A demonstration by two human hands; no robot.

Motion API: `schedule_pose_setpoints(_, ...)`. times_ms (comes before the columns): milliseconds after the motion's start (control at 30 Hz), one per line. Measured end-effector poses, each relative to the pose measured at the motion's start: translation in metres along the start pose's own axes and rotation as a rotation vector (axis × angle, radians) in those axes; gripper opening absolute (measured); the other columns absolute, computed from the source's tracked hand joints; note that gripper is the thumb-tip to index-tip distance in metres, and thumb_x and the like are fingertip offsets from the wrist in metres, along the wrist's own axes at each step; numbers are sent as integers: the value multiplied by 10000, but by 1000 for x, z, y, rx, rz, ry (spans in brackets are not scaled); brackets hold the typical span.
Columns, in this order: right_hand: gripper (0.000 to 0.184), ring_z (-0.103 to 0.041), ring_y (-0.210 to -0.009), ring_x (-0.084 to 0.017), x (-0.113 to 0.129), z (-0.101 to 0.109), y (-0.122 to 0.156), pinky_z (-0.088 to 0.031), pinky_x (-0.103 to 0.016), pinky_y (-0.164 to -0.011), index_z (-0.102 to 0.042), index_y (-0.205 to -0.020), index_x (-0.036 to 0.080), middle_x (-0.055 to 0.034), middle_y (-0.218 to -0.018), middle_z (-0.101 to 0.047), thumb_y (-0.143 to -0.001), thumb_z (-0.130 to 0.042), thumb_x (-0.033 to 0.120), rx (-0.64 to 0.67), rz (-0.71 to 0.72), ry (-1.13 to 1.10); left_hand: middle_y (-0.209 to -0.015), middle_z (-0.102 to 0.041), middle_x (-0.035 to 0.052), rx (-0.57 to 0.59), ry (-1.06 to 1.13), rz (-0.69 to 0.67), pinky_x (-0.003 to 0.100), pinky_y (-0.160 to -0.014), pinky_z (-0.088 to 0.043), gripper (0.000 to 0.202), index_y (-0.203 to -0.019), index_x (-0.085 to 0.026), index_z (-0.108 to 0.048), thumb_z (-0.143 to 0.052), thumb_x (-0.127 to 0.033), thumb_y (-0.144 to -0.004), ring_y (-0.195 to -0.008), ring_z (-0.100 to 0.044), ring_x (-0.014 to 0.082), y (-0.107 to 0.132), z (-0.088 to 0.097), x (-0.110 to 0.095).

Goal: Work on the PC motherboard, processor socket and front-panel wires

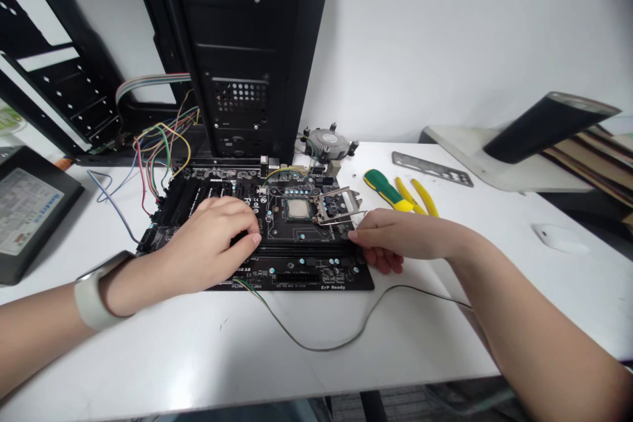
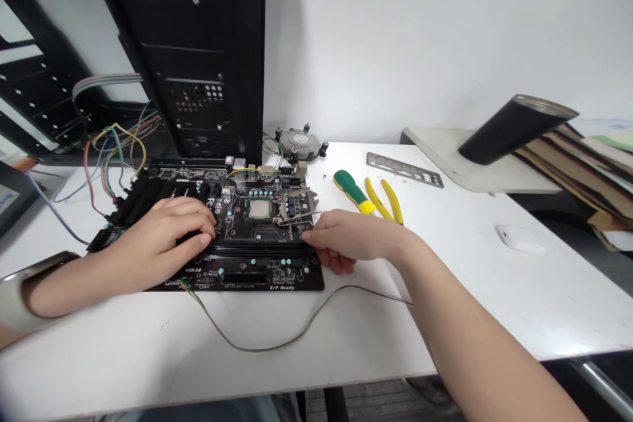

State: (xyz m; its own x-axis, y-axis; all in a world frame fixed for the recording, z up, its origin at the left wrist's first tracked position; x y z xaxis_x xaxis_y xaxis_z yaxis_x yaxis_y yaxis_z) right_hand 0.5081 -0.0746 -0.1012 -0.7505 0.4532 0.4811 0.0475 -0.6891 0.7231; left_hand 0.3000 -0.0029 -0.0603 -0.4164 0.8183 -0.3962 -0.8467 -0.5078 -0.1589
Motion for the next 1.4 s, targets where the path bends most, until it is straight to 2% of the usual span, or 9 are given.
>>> schedule_pose_setpoints(167, 492, -535, -482, -105, 3, 0, 1, -454, -248, -535, -536, -554, 160, -49, -576, -606, -888, -441, 508, -19, -23, 33, -860, -635, 41, -5, 18, 8, 409, -841, -371, 271, -785, -194, -585, -420, -381, -891, -897, -564, 228, 1, 0, 0)
schedule_pose_setpoints(300, 566, -541, -483, -117, 5, 2, 2, -448, -251, -520, -511, -540, 169, -42, -542, -574, -870, -423, 621, -42, -43, 65, -871, -627, 40, 10, 17, 23, 420, -852, -369, 248, -800, -193, -591, -427, -364, -871, -898, -555, 228, 0, 0, 1)
schedule_pose_setpoints(467, 626, -554, -522, -132, 5, 2, 3, -446, -263, -554, -519, -561, 168, -55, -575, -599, -771, -457, 754, -18, -26, 121, -845, -603, 36, 21, 1, 16, 430, -849, -368, 259, -798, -187, -591, -391, -334, -874, -889, -541, 222, 0, 0, -1)
schedule_pose_setpoints(700, 531, -523, -512, -119, 7, 2, 3, -422, -269, -581, -515, -545, 170, -31, -546, -590, -803, -494, 634, -19, 5, 231, -871, -600, 30, 10, 3, -22, 421, -853, -364, 220, -830, -180, -594, -380, -229, -835, -903, -536, 214, 1, 0, -1)
schedule_pose_setpoints(1400, 468, -542, -538, -129, 7, 1, 3, -424, -274, -593, -499, -556, 174, -33, -573, -594, -857, -442, 527, -20, 31, 239, -865, -608, 32, 8, -2, -34, 414, -851, -370, 221, -828, -179, -581, -367, -228, -850, -894, -548, 210, 0, 0, -2)
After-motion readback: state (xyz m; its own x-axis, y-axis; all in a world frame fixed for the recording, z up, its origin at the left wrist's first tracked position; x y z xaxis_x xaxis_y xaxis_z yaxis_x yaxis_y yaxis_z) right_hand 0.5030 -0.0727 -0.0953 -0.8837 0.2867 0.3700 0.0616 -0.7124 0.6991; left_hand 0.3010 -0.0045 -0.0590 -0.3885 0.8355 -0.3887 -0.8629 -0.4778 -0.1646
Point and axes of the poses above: each hand's wrist, its own y-axis away from the middle knuckle, its own z-axis out of the back of the hand, x = y × z, the point moved 8 cm from there along -y, towards the middle knuckle
